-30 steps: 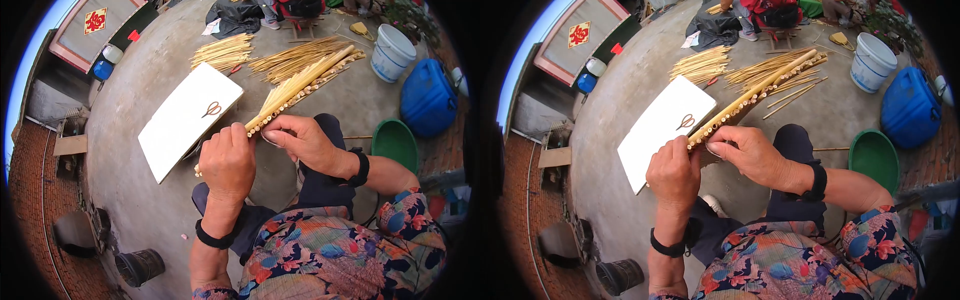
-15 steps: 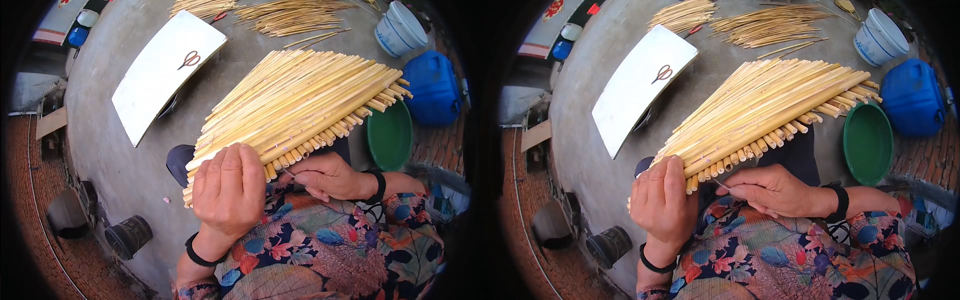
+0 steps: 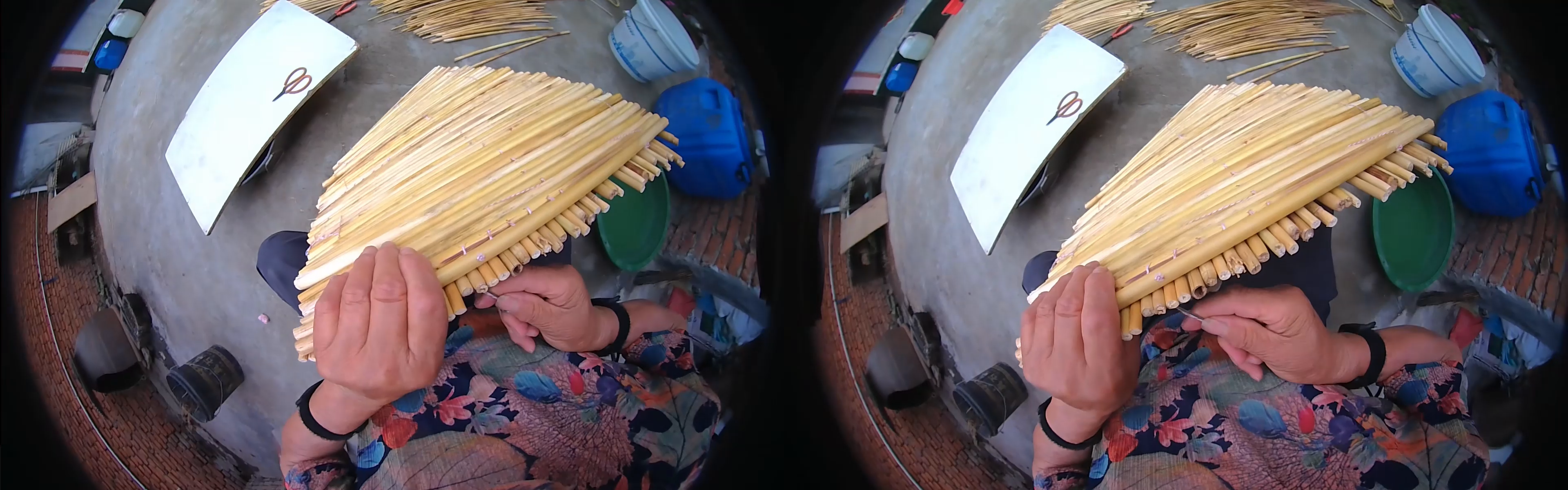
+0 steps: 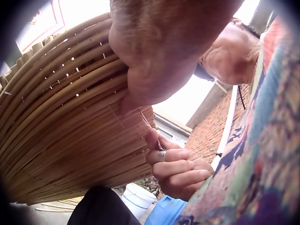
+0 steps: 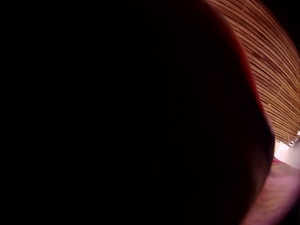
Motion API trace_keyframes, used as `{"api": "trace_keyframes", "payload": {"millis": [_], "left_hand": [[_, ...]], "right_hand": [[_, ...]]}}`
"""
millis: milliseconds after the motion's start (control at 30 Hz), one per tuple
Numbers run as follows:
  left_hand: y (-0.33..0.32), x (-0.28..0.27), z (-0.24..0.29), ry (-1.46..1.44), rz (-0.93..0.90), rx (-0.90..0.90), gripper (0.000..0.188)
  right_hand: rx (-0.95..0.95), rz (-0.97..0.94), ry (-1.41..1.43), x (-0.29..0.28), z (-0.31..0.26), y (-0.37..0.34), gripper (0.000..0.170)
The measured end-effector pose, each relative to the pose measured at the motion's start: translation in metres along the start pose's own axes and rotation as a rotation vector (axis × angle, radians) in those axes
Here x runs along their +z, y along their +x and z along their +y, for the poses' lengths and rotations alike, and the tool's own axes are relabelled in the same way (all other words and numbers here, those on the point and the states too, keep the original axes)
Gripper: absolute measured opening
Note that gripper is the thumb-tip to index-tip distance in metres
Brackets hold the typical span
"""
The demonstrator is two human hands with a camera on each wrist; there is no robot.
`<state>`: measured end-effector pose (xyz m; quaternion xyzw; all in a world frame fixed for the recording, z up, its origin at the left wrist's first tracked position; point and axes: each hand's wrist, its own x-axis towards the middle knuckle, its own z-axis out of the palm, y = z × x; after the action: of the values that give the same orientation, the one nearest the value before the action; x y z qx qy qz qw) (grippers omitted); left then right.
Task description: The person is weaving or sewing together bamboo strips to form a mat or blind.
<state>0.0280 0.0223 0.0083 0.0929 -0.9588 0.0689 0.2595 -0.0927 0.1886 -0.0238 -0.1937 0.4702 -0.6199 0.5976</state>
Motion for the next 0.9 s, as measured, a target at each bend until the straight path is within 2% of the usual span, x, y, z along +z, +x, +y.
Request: {"api": "trace_keyframes", "payload": {"millis": [67, 367, 900], "left_hand": [[0.0, -0.001, -0.001, -0.005, -0.003, 0.002, 0.015], [-0.004, -0.003, 0.0, -0.008, -0.018, 0.015, 0.016], [-0.002, -0.008, -0.005, -0.003, -0.044, 0.063, 0.016]], "right_hand": [[-0.063, -0.015, -0.019, 0.003, 0.0, 0.0, 0.021], [-0.117, 0.046, -0.024, 0.011, 0.005, -0.003, 0.022], [-0.056, 0.071, -0.082, 0.02, -0.005, 0.008, 0.02]]}}
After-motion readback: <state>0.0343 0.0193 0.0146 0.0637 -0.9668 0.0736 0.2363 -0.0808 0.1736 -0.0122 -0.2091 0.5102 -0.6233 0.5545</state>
